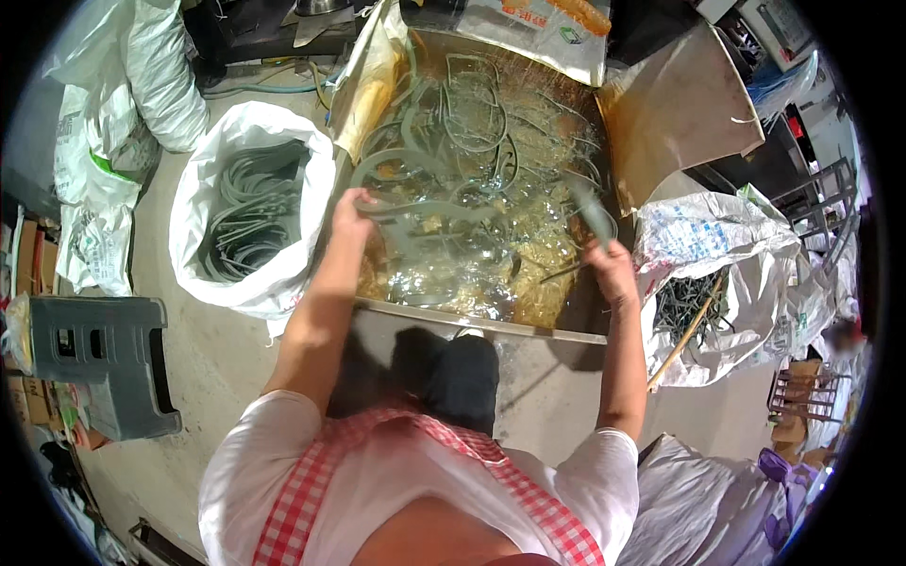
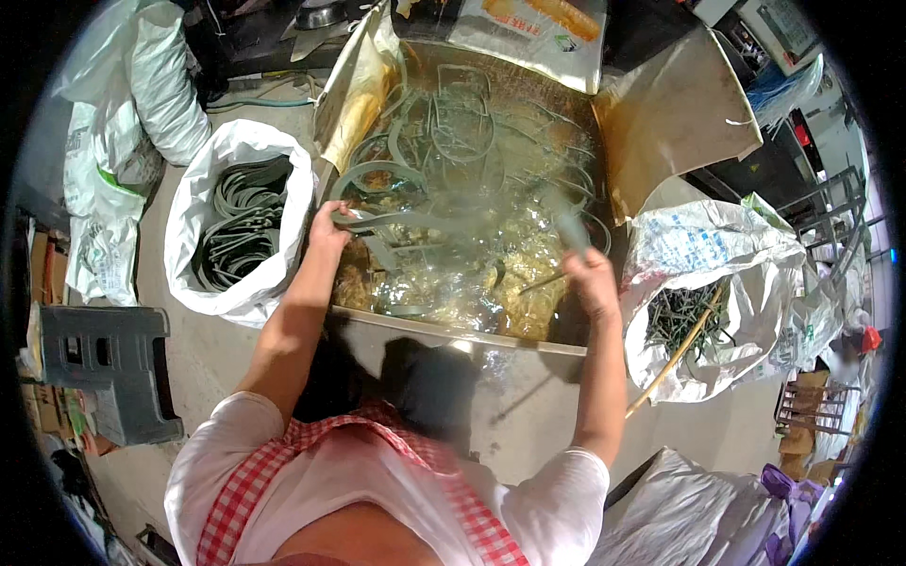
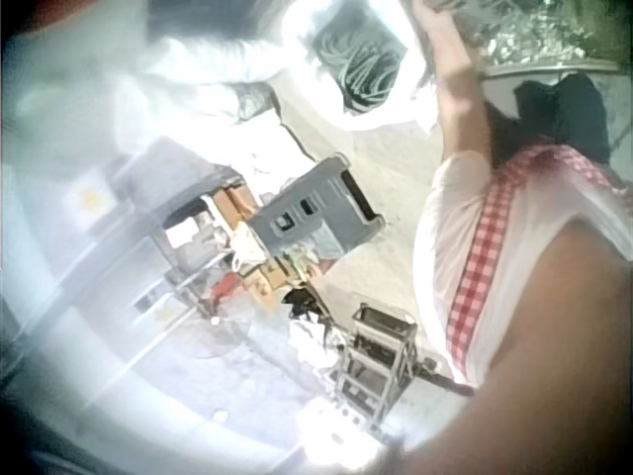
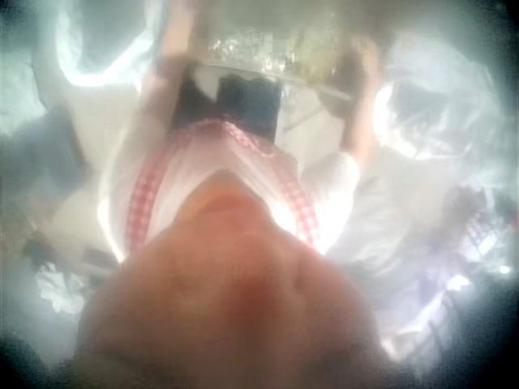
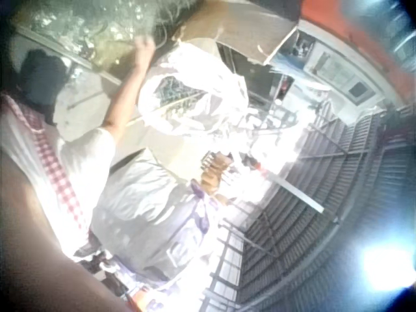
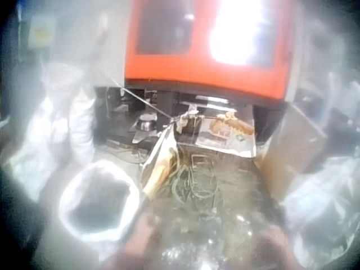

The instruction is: The person uses a wooden stick to stir green plastic straps submerged in a water-filled tray, then removes the straps by hand and places them into a large white bag.

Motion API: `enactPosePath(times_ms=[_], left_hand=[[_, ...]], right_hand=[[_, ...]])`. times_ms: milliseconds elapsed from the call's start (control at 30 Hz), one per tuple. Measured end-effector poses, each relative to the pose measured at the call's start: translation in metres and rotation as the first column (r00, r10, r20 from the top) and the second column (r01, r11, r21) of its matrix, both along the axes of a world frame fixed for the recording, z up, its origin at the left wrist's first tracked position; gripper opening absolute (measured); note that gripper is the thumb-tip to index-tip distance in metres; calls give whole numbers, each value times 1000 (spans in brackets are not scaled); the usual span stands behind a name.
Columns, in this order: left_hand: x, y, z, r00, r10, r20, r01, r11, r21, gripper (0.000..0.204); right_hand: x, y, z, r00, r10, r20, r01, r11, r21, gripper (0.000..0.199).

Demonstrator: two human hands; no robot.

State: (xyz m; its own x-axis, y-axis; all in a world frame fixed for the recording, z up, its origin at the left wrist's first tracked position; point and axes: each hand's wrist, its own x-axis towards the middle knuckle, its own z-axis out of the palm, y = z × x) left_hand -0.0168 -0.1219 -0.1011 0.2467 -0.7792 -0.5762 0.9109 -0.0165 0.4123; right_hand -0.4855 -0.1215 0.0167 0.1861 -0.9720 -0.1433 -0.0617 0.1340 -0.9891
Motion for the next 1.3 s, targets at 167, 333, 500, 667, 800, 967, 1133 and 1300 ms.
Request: enactPosePath(times_ms=[167, 333, 500, 667, 800, 967, 1133, 1300], left_hand=[[-24, 18, 13, 994, 30, 107, -20, 996, -91, 16], [-96, 39, 37, 932, -144, 334, 205, 966, -155, 27], [-79, 54, 57, 896, -81, 436, 198, 953, -230, 26], [-73, 60, 79, 676, -224, 701, 407, 908, -102, 28], [-95, 59, 64, 717, -150, 681, 363, 914, -181, 32], [-88, 56, 55, 469, -109, 876, 450, 883, -131, 28], [-85, 60, 68, 761, -299, 575, 461, 874, -155, 56], [-61, 64, 97, -258, 42, 965, 84, 996, -21, 96]], right_hand=[[27, -8, -22, 962, -271, 35, 272, 962, -5, 20], [169, 2, -42, 961, 4, -278, -95, 945, -313, 29], [225, 16, -25, 890, 93, -447, -222, 944, -245, 28], [224, 7, -26, 926, 69, -371, -211, 910, -357, 31], [237, 11, -42, 894, 352, -278, -386, 919, -79, 51], [254, 14, -28, 850, 389, -355, -459, 877, -138, 70], [247, 9, -32, 633, 409, -657, -566, 823, -34, 63], [255, 13, 8, 171, 389, -905, -760, 637, 130, 43]])
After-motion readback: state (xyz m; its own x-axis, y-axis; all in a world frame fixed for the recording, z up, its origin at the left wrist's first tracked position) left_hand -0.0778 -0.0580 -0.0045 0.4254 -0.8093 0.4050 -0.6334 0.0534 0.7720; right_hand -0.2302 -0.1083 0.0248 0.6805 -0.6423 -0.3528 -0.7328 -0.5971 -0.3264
